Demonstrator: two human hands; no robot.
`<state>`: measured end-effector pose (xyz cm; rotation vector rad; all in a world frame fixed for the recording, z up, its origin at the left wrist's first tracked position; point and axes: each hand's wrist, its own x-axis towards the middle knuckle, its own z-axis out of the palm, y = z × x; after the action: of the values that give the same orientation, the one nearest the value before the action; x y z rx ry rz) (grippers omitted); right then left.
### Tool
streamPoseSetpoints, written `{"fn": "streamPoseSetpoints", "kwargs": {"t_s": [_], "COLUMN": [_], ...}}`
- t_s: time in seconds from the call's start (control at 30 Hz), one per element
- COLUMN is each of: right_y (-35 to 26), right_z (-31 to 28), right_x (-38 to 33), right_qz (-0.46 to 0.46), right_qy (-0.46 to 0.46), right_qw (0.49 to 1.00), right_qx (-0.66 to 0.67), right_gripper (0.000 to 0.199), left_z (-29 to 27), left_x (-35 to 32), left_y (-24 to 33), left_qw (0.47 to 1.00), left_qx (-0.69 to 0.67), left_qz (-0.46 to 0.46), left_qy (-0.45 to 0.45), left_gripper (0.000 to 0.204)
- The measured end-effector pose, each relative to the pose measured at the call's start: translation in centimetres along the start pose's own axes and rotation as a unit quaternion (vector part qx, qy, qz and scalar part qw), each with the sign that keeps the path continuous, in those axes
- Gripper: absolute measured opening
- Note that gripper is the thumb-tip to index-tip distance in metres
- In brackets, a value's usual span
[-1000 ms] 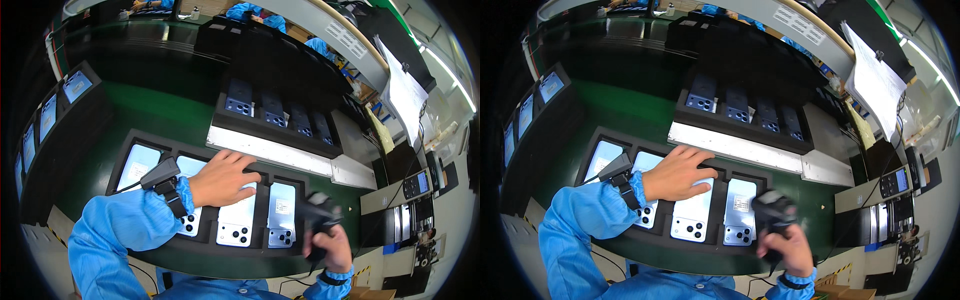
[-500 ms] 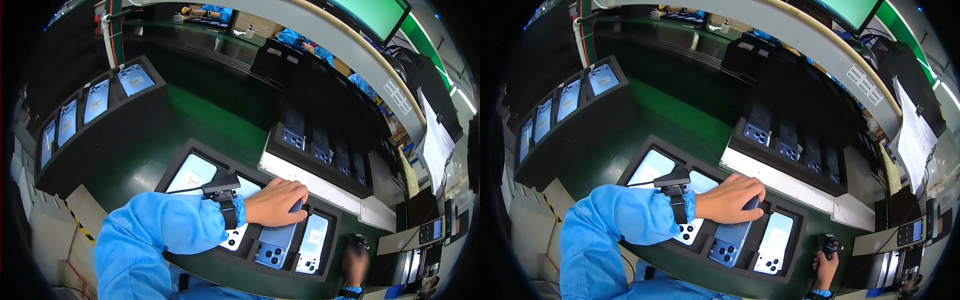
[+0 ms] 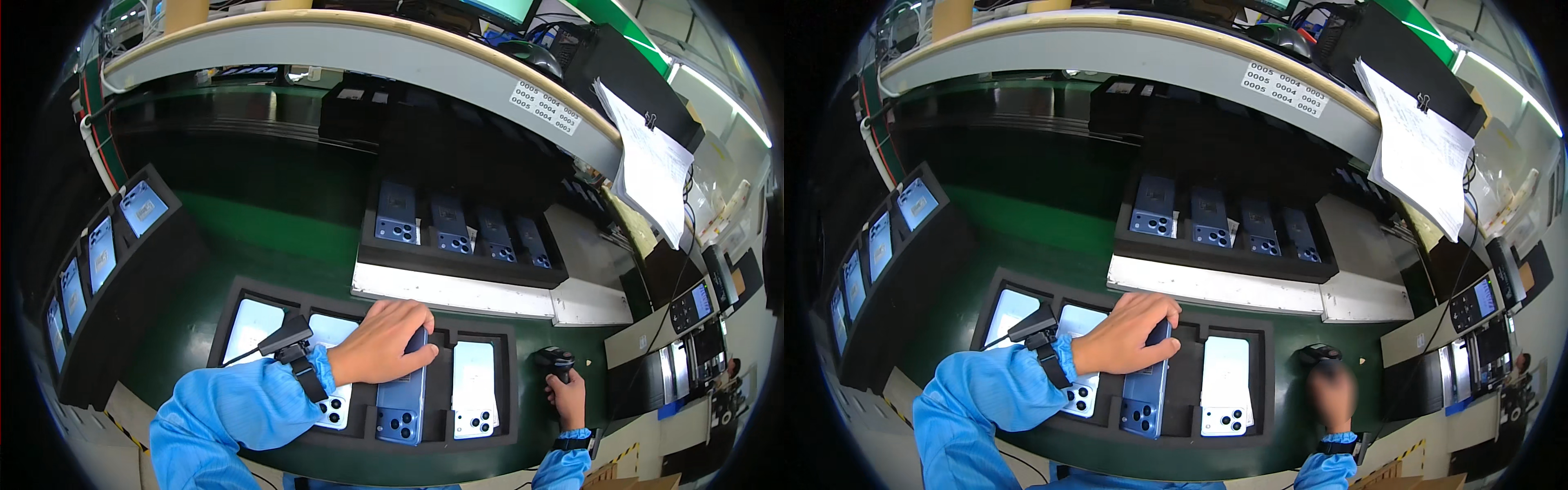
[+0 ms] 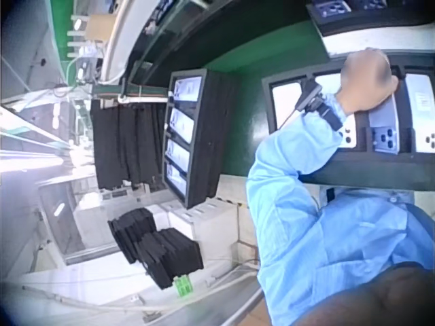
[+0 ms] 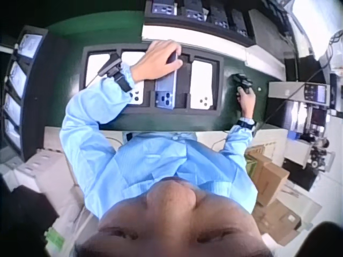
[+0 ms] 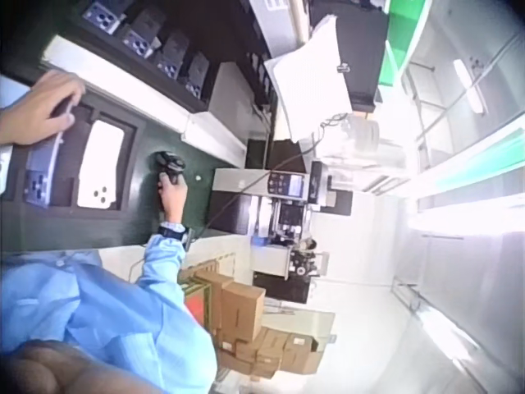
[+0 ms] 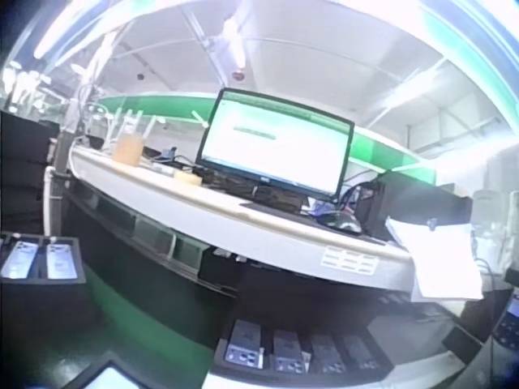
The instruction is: Organize mobile phones into trays and scan them using a handheld barcode scanner.
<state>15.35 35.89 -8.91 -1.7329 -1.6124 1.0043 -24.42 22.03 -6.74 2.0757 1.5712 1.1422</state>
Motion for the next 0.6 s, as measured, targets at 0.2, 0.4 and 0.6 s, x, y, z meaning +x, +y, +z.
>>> {"fn": "streamPoseSetpoints", "kwargs": {"t_s": [0.2, 0.4, 0.6], "right_y": [0.0, 0.2, -2.8], "right_z": [-0.5, 0.7, -2.0], "right_x": [-0.7, 0.5, -3.9], "right_qz": [0.0, 0.0, -0.162], "right_qy": [0.015, -0.007, -0.01], "right_qw": [1.0, 1.0, 0.986], "right_qx": [-0.008, 0.007, -0.045], "right_gripper": [0.016, 0.017, 0.031], "left_z": [0.0, -0.1, 3.1], "left_x": [0.2, 0.0, 1.4], "left_y": [0.4, -0.5, 0.0], "left_qw": [1.0, 1.0, 0.993], "left_qx": [-0.004, -0.001, -0.057], "left_qz": [-0.005, -0.008, 0.07], "left_qy": [-0.015, -0.003, 0.077], "left_gripper": [0.029, 0.03, 0.026]}}
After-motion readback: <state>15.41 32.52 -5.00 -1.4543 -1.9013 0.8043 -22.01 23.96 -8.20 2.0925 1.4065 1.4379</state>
